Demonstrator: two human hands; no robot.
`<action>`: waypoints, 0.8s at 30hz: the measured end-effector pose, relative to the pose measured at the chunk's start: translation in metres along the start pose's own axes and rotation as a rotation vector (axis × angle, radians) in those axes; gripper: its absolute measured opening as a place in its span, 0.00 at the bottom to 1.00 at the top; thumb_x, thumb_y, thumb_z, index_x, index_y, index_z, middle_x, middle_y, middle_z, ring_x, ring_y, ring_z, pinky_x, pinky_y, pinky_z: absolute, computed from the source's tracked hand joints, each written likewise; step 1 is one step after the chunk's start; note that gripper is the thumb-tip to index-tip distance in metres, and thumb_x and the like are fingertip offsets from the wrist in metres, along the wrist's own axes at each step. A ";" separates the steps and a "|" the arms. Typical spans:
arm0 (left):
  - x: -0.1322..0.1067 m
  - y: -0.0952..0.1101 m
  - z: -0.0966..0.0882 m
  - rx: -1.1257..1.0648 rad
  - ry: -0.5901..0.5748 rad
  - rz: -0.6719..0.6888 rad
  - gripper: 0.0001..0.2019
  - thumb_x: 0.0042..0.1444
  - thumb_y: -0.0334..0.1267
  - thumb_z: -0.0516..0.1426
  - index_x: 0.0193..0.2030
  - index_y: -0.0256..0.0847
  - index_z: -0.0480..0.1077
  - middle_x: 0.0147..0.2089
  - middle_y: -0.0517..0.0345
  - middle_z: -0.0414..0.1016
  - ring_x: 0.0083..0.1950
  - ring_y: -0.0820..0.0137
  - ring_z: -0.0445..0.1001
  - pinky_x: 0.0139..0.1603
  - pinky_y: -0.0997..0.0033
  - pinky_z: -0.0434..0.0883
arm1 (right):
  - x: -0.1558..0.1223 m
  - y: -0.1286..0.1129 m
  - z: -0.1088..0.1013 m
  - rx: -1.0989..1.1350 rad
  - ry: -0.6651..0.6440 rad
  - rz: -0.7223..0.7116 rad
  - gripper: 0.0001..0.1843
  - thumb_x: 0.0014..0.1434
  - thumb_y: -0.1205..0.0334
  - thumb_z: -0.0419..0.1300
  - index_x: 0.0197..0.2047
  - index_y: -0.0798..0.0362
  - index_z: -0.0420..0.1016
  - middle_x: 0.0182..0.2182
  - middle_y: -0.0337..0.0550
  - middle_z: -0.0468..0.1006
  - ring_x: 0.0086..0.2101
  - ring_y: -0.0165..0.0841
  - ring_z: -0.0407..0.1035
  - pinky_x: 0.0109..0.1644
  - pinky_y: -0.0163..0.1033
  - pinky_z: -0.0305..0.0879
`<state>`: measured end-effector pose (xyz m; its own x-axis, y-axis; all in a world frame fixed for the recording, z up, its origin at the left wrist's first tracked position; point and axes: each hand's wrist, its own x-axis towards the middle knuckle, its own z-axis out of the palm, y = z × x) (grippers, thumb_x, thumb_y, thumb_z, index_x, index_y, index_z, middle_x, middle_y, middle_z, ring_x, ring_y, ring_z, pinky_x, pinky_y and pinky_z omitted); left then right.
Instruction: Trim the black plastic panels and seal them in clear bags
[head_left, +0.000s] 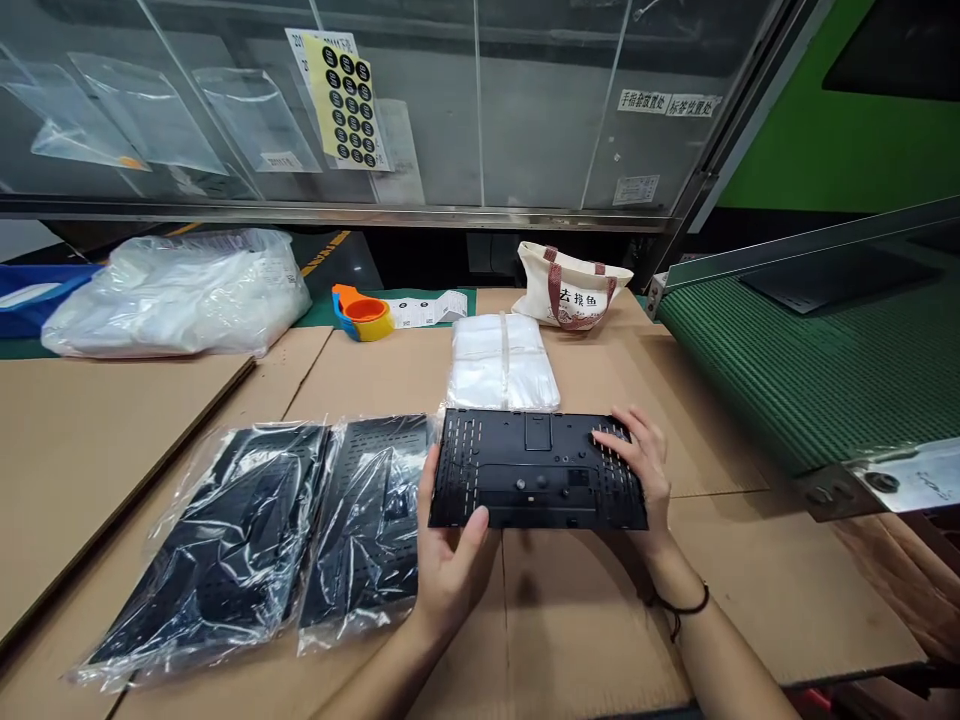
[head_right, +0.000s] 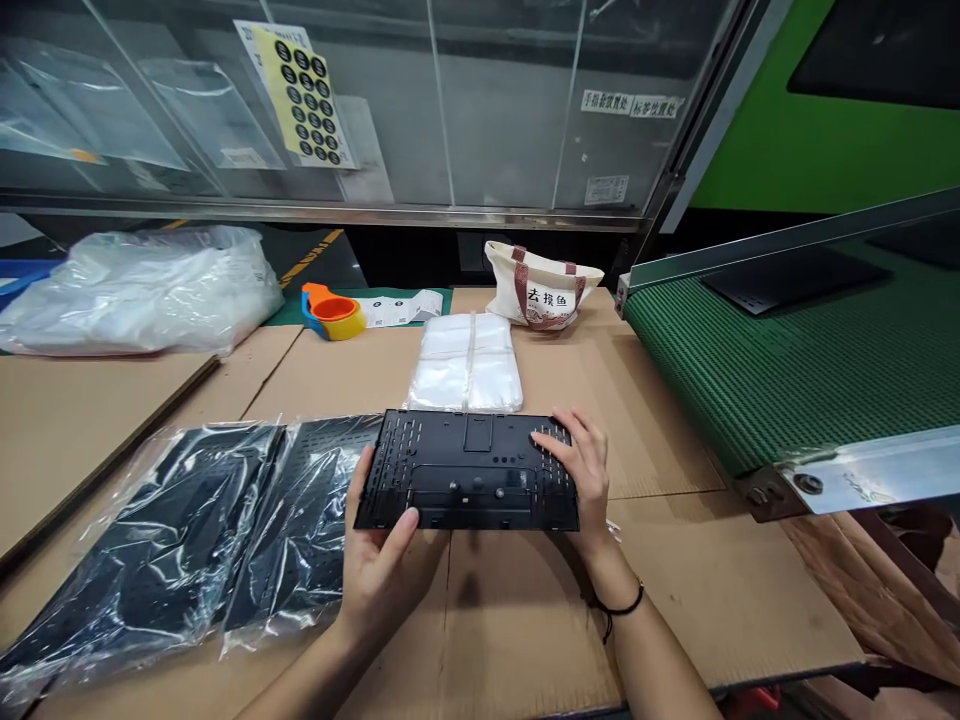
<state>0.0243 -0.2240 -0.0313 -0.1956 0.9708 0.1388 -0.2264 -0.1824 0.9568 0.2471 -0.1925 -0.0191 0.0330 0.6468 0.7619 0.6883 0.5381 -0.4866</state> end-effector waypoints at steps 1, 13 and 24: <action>0.000 0.001 0.001 -0.025 -0.005 -0.001 0.39 0.57 0.45 0.61 0.71 0.58 0.47 0.72 0.56 0.55 0.71 0.58 0.55 0.71 0.53 0.51 | -0.002 -0.001 0.001 -0.029 0.043 0.007 0.18 0.65 0.65 0.56 0.55 0.38 0.73 0.56 0.44 0.69 0.60 0.43 0.58 0.62 0.57 0.57; 0.006 0.001 0.006 -0.179 -0.029 -0.121 0.38 0.56 0.43 0.62 0.70 0.62 0.49 0.72 0.62 0.55 0.72 0.62 0.51 0.72 0.59 0.49 | -0.004 -0.006 0.009 0.018 0.227 0.091 0.18 0.65 0.64 0.53 0.54 0.36 0.72 0.48 0.42 0.65 0.49 0.37 0.65 0.53 0.50 0.63; 0.006 0.004 0.008 -0.220 -0.023 -0.179 0.40 0.55 0.46 0.63 0.71 0.55 0.48 0.71 0.55 0.56 0.71 0.59 0.55 0.71 0.58 0.53 | -0.004 -0.006 0.007 0.051 0.241 0.075 0.21 0.63 0.61 0.55 0.59 0.41 0.66 0.53 0.46 0.70 0.52 0.39 0.66 0.55 0.53 0.63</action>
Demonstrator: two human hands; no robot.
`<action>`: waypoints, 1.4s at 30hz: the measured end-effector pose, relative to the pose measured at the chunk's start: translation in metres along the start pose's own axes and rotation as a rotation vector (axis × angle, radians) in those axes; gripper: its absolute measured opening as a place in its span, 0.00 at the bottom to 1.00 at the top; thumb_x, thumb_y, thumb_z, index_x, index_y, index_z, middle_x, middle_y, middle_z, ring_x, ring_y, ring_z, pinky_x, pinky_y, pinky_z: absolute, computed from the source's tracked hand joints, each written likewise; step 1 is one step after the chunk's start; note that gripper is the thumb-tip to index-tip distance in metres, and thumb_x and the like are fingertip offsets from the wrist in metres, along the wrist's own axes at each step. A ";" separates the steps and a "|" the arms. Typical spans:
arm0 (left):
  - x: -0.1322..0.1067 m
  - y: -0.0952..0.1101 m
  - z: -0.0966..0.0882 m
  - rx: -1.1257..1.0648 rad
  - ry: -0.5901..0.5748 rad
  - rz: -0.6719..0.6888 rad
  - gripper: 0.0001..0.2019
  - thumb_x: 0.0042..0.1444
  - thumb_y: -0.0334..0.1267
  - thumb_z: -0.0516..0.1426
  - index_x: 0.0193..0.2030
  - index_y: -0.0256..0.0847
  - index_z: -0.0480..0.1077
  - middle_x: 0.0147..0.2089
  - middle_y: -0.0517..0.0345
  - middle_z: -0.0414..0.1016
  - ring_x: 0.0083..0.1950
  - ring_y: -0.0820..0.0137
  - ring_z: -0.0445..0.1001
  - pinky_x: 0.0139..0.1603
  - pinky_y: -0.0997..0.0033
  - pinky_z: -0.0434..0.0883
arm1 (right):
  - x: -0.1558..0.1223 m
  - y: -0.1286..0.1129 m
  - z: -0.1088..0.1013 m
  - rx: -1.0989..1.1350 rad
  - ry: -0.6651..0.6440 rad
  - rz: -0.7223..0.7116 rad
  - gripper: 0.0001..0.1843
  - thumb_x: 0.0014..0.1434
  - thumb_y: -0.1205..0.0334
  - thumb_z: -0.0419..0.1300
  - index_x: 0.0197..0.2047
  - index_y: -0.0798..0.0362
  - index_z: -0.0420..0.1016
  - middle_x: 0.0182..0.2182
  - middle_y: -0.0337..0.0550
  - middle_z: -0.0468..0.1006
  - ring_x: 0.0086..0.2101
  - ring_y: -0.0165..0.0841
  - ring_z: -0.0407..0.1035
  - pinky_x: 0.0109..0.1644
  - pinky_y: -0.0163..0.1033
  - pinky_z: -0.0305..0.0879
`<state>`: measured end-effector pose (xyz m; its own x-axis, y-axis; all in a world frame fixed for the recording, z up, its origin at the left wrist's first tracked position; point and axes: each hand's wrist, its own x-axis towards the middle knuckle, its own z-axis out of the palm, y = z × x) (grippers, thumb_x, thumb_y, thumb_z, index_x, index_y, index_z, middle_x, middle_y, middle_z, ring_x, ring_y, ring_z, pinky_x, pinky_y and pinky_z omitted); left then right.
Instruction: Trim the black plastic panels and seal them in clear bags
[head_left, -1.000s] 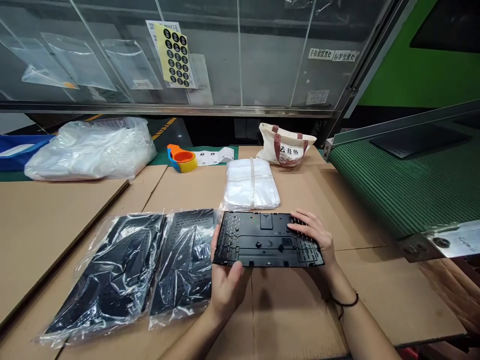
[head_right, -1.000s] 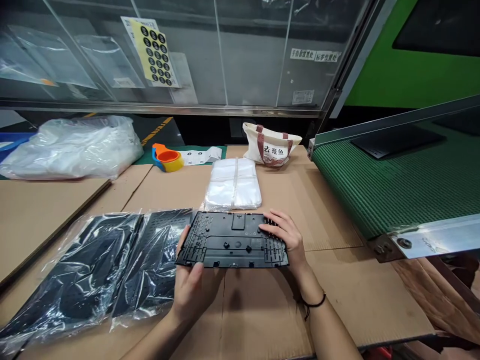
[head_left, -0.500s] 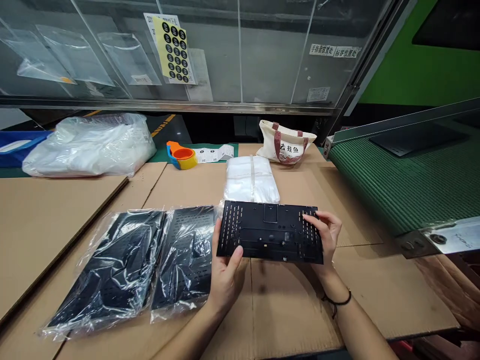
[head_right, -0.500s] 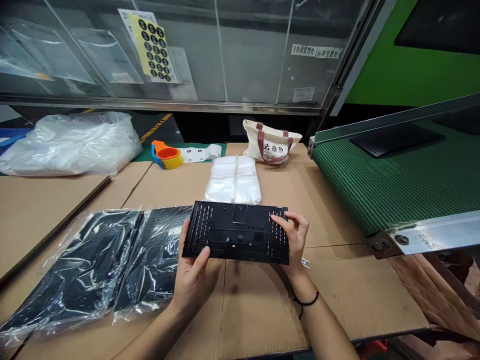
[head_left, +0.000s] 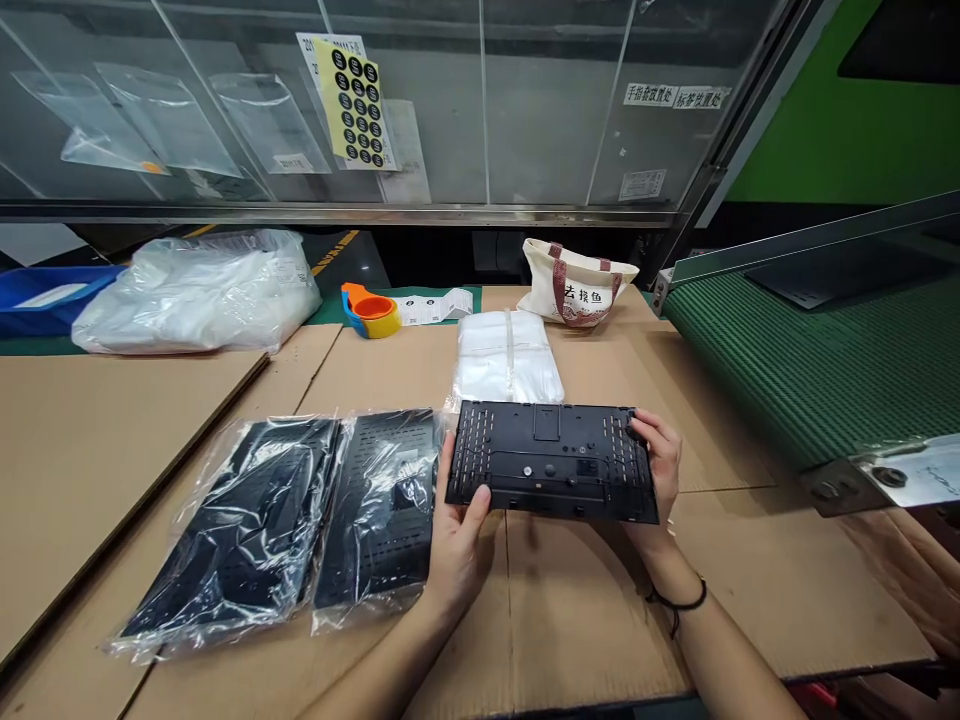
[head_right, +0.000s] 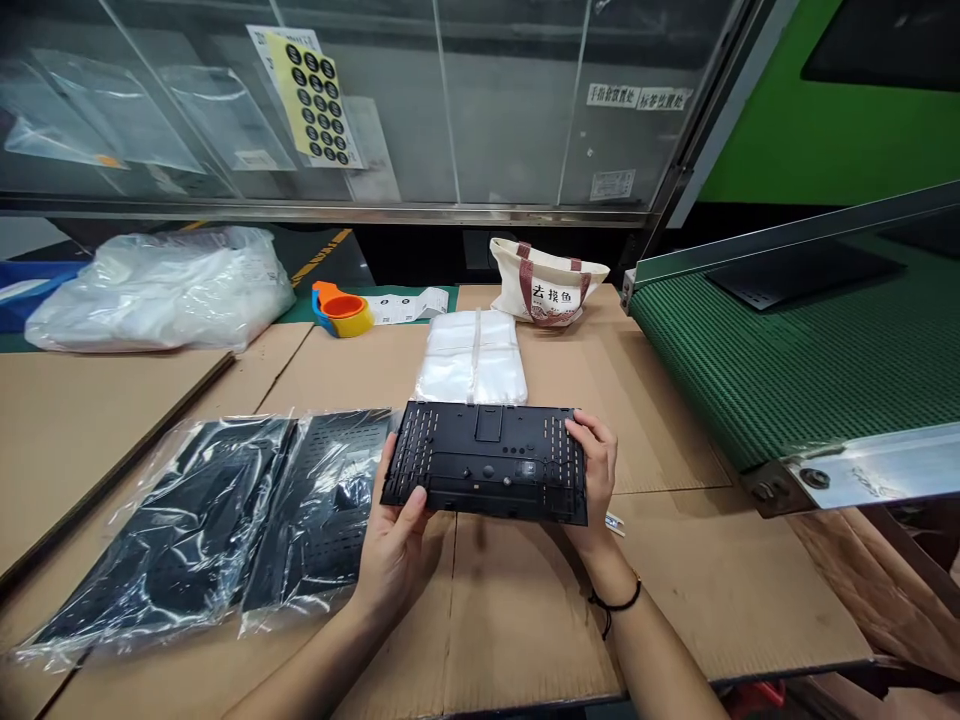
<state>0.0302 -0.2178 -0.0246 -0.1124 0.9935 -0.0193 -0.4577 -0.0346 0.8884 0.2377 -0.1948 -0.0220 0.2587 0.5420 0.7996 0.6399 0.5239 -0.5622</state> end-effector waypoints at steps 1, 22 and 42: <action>0.000 0.000 0.000 -0.004 0.005 -0.002 0.40 0.55 0.47 0.62 0.71 0.55 0.49 0.71 0.55 0.56 0.71 0.59 0.55 0.71 0.58 0.54 | 0.001 0.000 0.000 0.009 -0.020 -0.014 0.22 0.64 0.62 0.55 0.60 0.41 0.65 0.54 0.46 0.70 0.53 0.40 0.66 0.56 0.54 0.64; -0.035 0.033 0.014 0.823 -1.021 0.688 0.27 0.60 0.27 0.48 0.66 0.43 0.61 0.53 0.43 0.77 0.49 0.58 0.78 0.44 0.58 0.75 | 0.009 0.025 0.012 0.537 0.267 0.931 0.28 0.37 0.49 0.74 0.39 0.56 0.77 0.40 0.46 0.81 0.40 0.36 0.75 0.47 0.43 0.72; 0.158 0.039 0.022 1.951 -0.668 0.424 0.12 0.62 0.41 0.58 0.49 0.36 0.71 0.49 0.51 0.74 0.49 0.63 0.74 0.51 0.54 0.73 | 0.002 0.013 0.027 0.702 0.250 1.016 0.28 0.39 0.47 0.72 0.39 0.56 0.76 0.42 0.48 0.82 0.40 0.39 0.77 0.41 0.40 0.75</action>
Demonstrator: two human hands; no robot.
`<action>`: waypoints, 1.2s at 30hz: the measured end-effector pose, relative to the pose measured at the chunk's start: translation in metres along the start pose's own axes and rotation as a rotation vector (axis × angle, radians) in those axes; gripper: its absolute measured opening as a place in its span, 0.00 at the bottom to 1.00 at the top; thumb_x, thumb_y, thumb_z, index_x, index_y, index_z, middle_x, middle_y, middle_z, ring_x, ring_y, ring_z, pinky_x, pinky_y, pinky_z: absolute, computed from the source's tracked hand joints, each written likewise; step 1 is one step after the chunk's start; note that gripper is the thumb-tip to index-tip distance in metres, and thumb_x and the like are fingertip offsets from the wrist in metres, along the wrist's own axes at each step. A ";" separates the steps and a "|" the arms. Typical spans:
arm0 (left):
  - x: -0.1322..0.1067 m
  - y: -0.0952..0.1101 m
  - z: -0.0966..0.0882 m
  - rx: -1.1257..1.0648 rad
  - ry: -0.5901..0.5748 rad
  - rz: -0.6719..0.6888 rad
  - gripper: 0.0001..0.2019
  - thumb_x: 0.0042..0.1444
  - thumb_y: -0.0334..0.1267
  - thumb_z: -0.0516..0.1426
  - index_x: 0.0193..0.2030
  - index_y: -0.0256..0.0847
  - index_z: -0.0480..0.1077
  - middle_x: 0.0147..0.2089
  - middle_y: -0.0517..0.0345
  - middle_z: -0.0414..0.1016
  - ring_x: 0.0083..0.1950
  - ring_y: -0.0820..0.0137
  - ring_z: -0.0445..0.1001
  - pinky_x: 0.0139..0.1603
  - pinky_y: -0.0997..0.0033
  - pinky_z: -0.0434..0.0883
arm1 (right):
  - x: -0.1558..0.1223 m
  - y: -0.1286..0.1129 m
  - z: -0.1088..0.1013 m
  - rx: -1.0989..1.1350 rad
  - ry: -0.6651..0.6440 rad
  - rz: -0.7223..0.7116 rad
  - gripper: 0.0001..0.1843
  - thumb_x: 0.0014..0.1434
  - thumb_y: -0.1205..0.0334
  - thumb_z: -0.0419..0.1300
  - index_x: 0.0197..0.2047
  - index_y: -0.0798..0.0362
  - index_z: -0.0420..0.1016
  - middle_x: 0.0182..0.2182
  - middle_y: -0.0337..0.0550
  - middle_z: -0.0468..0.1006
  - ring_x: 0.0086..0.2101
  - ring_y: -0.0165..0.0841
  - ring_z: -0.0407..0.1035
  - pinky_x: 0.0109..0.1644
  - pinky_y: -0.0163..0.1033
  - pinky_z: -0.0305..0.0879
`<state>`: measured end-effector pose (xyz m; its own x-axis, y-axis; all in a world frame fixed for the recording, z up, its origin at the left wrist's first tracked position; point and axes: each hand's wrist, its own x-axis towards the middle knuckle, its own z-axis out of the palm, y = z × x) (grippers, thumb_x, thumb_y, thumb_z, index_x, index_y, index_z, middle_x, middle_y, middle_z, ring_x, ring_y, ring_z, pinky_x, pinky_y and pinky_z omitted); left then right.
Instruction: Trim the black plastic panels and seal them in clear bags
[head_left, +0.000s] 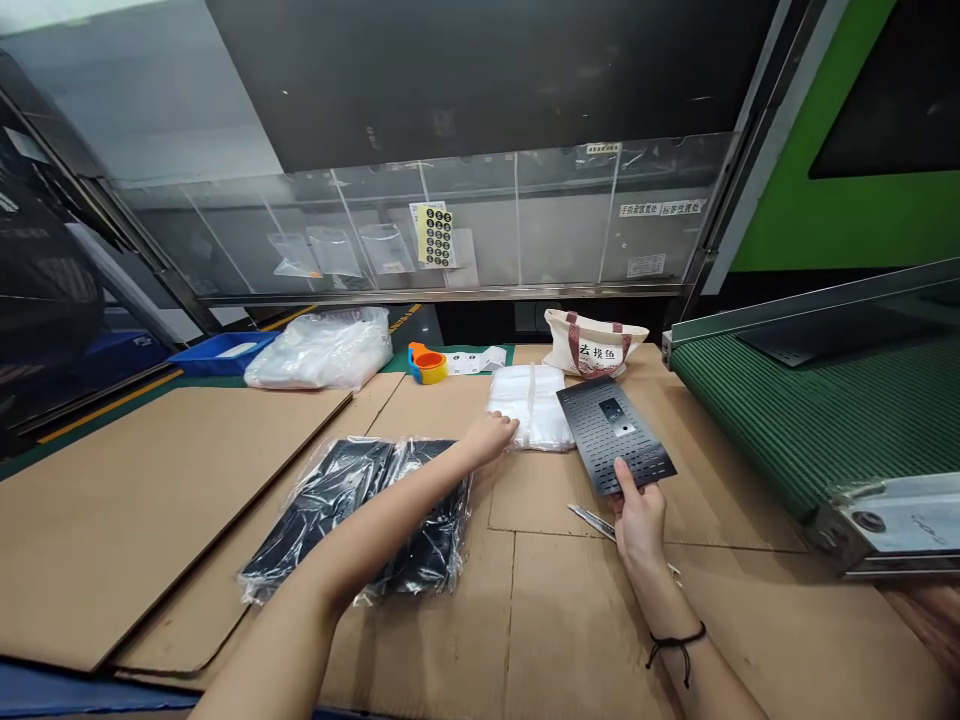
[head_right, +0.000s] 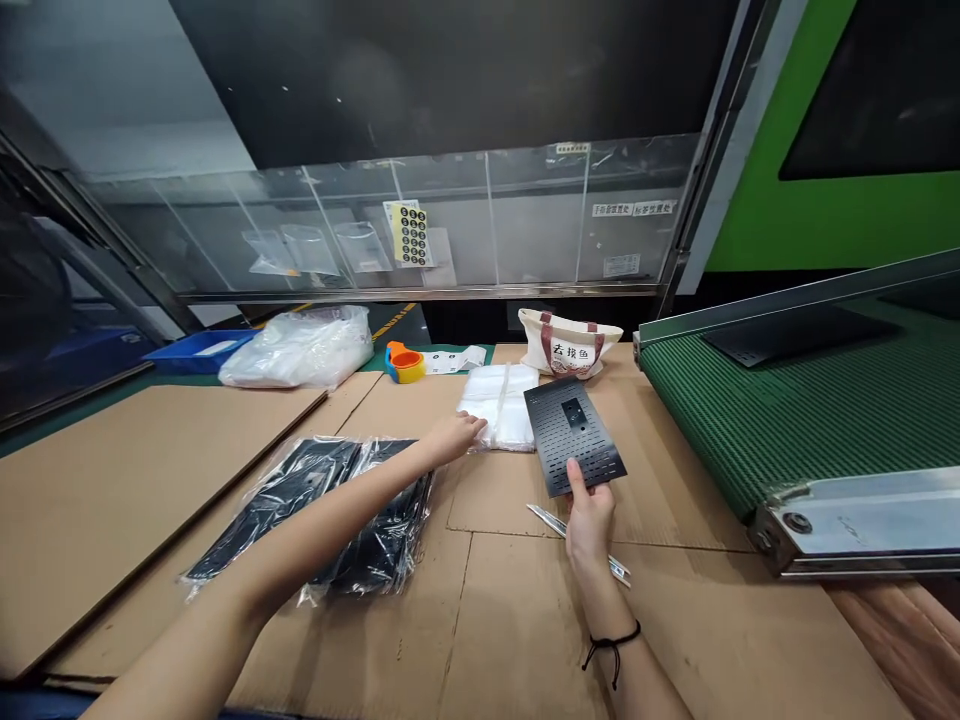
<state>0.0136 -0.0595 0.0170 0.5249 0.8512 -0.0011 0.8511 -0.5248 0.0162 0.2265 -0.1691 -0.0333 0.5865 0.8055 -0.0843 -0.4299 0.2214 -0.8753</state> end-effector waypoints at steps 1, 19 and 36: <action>0.001 0.000 -0.001 0.041 -0.018 0.016 0.12 0.62 0.41 0.58 0.48 0.36 0.71 0.48 0.51 0.74 0.48 0.64 0.74 0.50 0.55 0.73 | 0.000 0.001 0.000 -0.006 -0.001 -0.001 0.27 0.40 0.47 0.72 0.39 0.56 0.76 0.42 0.48 0.82 0.41 0.39 0.77 0.41 0.40 0.75; 0.003 -0.012 -0.017 0.276 -0.038 0.103 0.10 0.62 0.41 0.57 0.42 0.35 0.72 0.46 0.51 0.75 0.50 0.63 0.73 0.54 0.54 0.69 | 0.005 0.000 -0.001 -0.006 0.009 -0.041 0.29 0.43 0.46 0.70 0.44 0.57 0.75 0.47 0.53 0.80 0.46 0.42 0.75 0.45 0.42 0.73; 0.025 -0.025 -0.006 0.048 0.056 -0.071 0.13 0.63 0.42 0.56 0.50 0.37 0.70 0.49 0.51 0.73 0.47 0.65 0.74 0.47 0.58 0.74 | 0.000 -0.001 -0.001 -0.104 -0.047 -0.116 0.30 0.46 0.44 0.68 0.45 0.60 0.77 0.45 0.55 0.81 0.48 0.45 0.73 0.52 0.47 0.68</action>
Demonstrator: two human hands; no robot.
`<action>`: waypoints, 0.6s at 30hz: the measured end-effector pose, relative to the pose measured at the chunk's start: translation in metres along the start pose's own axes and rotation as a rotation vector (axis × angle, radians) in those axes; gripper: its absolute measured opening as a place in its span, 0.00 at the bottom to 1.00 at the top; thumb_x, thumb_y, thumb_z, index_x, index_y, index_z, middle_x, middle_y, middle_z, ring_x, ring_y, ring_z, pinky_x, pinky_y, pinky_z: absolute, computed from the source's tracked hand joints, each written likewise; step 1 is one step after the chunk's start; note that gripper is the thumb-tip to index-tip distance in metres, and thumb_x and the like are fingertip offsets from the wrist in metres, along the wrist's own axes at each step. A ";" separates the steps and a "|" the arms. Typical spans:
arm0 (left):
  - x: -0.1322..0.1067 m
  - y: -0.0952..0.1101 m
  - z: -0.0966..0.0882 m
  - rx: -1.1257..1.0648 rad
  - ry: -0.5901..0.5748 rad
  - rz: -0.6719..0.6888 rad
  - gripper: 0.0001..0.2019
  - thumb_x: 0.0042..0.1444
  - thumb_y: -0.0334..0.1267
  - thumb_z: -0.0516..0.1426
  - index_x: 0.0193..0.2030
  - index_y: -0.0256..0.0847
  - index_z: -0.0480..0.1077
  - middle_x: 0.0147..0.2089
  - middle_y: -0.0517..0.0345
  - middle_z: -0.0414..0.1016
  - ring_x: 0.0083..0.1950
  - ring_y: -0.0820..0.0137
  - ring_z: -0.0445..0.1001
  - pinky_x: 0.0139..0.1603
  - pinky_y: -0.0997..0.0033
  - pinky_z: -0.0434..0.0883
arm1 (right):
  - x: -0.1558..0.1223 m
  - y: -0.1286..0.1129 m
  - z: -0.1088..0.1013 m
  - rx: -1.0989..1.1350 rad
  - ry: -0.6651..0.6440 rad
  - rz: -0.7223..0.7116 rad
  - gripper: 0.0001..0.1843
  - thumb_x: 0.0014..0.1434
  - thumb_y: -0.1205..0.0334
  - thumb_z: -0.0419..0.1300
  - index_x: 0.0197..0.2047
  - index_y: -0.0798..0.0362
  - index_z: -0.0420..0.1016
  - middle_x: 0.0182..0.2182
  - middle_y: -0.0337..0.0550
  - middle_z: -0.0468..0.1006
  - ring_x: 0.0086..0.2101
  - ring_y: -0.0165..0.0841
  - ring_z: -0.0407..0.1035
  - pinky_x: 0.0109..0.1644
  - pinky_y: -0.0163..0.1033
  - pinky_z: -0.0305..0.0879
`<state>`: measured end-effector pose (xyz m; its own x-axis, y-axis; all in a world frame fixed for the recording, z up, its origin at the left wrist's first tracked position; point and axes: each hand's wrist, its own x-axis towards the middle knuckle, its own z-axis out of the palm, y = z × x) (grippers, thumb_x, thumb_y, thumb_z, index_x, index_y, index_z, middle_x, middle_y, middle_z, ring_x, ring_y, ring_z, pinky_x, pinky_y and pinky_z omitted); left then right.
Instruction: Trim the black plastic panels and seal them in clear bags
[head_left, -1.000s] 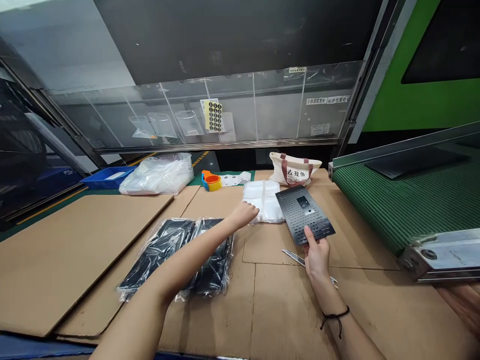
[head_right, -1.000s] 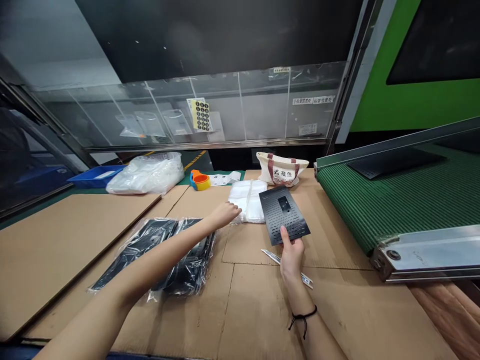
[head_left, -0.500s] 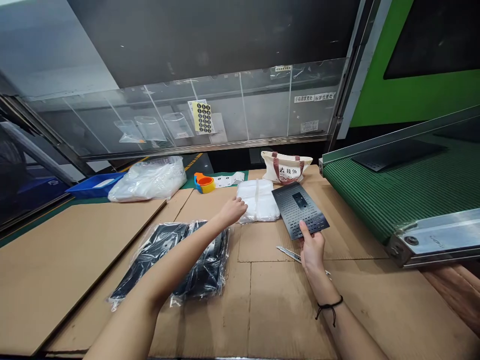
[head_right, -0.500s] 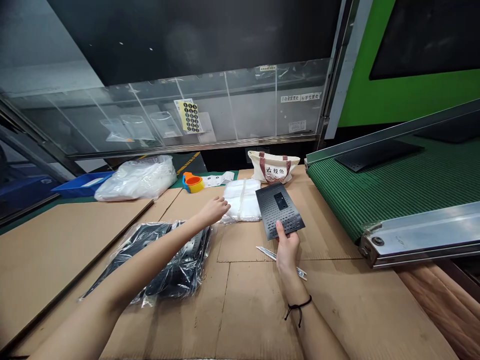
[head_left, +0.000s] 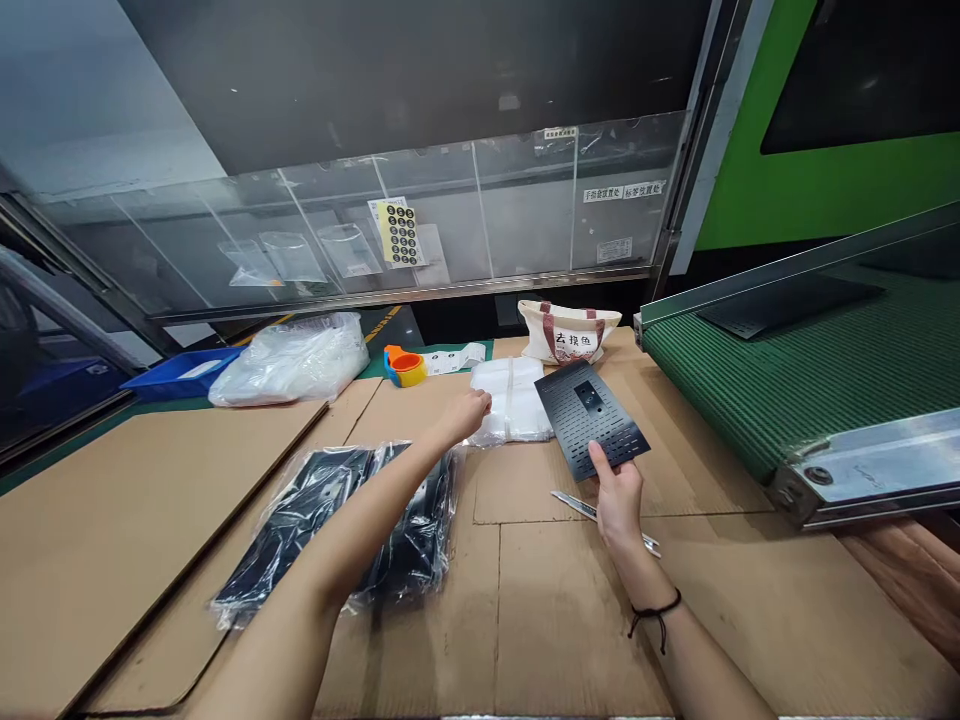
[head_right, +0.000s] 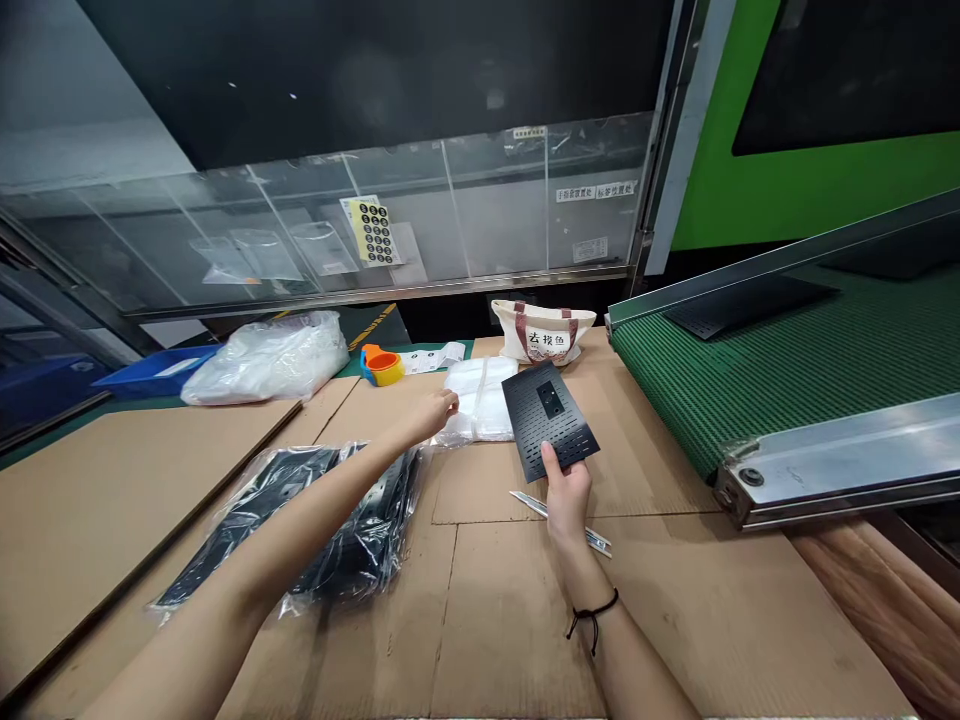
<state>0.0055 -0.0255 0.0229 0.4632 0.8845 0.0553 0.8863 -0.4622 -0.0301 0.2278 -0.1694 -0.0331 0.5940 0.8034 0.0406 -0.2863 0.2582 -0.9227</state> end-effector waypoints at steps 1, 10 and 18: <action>0.001 0.000 0.001 -0.016 0.000 -0.006 0.13 0.63 0.42 0.56 0.51 0.37 0.69 0.49 0.51 0.73 0.46 0.65 0.74 0.47 0.58 0.74 | -0.001 -0.001 0.000 -0.015 -0.009 -0.008 0.30 0.47 0.44 0.67 0.45 0.61 0.77 0.44 0.56 0.81 0.48 0.45 0.73 0.51 0.47 0.68; 0.015 -0.001 -0.001 -0.152 -0.048 -0.040 0.13 0.63 0.43 0.56 0.49 0.37 0.70 0.48 0.52 0.74 0.45 0.66 0.75 0.46 0.59 0.75 | -0.005 0.002 -0.001 -0.138 -0.084 -0.046 0.28 0.49 0.42 0.65 0.40 0.61 0.79 0.43 0.57 0.82 0.43 0.46 0.76 0.48 0.48 0.69; 0.020 -0.004 0.004 -0.298 -0.097 -0.109 0.14 0.63 0.42 0.57 0.52 0.37 0.69 0.51 0.50 0.72 0.47 0.64 0.74 0.47 0.57 0.74 | -0.013 -0.009 0.002 -0.270 -0.166 -0.129 0.27 0.52 0.43 0.62 0.42 0.60 0.79 0.42 0.56 0.82 0.42 0.45 0.76 0.47 0.47 0.70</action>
<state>0.0113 -0.0057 0.0197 0.3760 0.9250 -0.0541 0.8986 -0.3498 0.2648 0.2211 -0.1812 -0.0244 0.4757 0.8554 0.2048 0.0059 0.2297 -0.9733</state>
